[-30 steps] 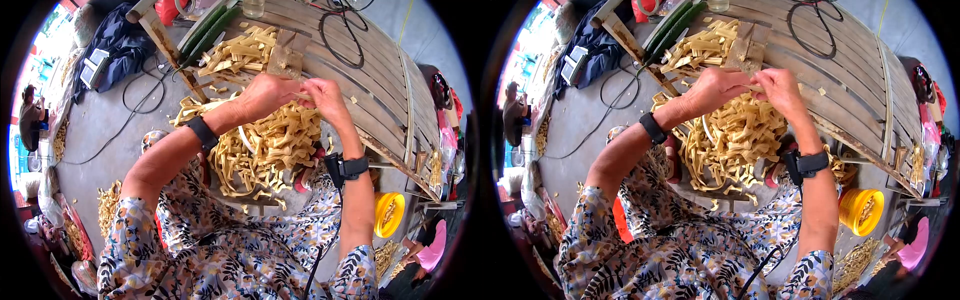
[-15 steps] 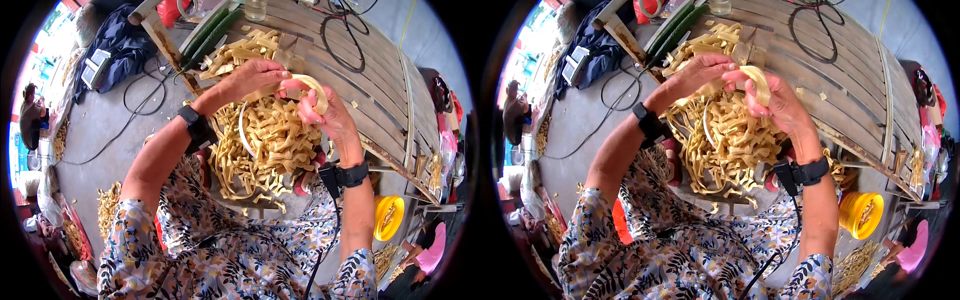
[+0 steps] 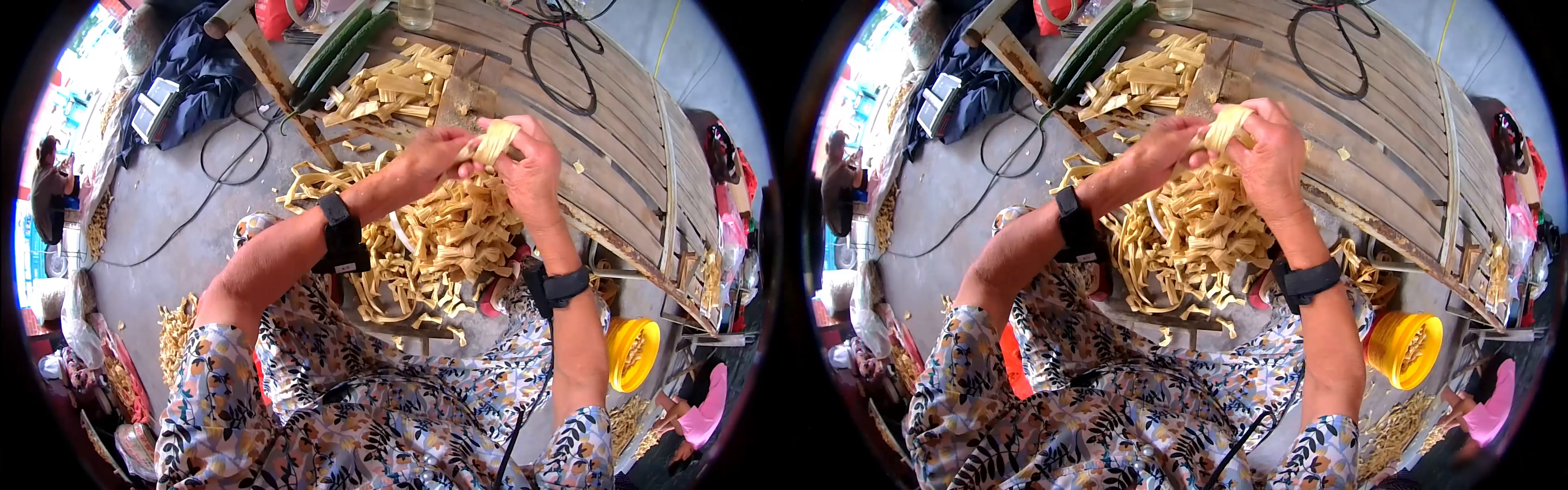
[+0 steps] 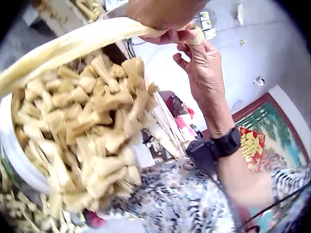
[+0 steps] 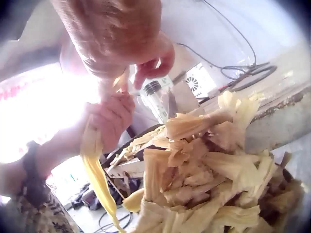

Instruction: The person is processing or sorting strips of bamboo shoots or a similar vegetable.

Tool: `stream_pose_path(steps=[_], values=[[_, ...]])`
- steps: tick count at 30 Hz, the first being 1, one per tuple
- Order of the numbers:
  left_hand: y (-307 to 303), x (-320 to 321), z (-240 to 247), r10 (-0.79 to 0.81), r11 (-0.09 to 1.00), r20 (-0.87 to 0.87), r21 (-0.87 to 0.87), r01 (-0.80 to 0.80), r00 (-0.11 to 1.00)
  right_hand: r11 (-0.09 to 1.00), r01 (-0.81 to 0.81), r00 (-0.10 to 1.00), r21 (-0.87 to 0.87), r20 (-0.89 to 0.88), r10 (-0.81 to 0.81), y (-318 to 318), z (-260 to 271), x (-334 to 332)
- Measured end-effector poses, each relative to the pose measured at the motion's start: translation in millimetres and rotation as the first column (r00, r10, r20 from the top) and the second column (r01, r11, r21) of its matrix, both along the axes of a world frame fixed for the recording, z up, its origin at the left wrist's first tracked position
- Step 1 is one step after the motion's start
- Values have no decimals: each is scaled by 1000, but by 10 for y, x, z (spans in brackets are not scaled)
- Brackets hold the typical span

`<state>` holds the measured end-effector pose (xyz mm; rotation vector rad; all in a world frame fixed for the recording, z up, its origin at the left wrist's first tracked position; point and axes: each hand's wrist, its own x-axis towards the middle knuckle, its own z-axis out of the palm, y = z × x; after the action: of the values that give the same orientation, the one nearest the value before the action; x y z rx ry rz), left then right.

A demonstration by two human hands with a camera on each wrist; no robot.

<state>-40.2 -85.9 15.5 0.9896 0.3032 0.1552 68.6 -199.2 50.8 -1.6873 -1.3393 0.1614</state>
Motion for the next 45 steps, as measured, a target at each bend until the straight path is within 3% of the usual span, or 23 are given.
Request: stream_pose_path(steps=[2,3,6,9,12,13,16,17,19,20,21,24,25,28,36,42,45], values=[[0,38,140,280,933,7,233,-274,960,989,146,987,39,65,-148,20,-50,-1],[-16,-8,223,310,837,76,452,-310,948,990,138,990,10,38,-138,27,-58,-11],[25,-45,268,229,677,230,660,-325,946,991,-10,904,-132,-425,-47,57,26,-24],[40,-96,255,135,703,187,674,-227,973,979,-66,877,-194,-478,-35,78,-61,15],[-49,-114,249,159,403,120,898,-175,980,986,-13,938,-164,-344,-45,85,-203,17],[-45,-97,227,159,245,150,951,-186,976,999,-10,988,-49,-152,3,99,-221,-10],[-53,-68,249,261,385,121,897,-218,958,992,83,990,91,106,-92,79,-90,-101],[-35,-17,153,282,510,194,799,-318,940,996,45,999,80,-9,-44,61,-81,-79],[-28,-13,192,267,827,27,506,-243,963,981,47,969,190,-245,1,72,-39,-33],[-29,-10,217,231,927,-50,313,-204,972,968,58,934,243,-357,33,71,-8,-15],[-62,-17,242,202,969,-17,151,-197,979,969,93,846,227,-531,43,43,49,-9],[-39,-47,317,73,992,-17,102,-71,997,940,291,599,179,-800,-33,-25,129,302],[-37,-46,302,23,973,34,228,-30,999,936,300,566,181,-824,-22,-26,122,314],[40,-58,254,-38,969,29,244,30,999,954,276,495,116,-868,-37,-43,129,283],[77,-87,197,-203,978,10,-38,203,979,955,279,489,102,-871,-50,-96,90,295],[56,-152,208,-85,985,-57,149,92,995,997,15,581,-79,-811,-73,-57,167,181],[43,-154,220,-146,978,-38,142,150,988,989,-98,628,-109,-778,-24,-25,97,151]])
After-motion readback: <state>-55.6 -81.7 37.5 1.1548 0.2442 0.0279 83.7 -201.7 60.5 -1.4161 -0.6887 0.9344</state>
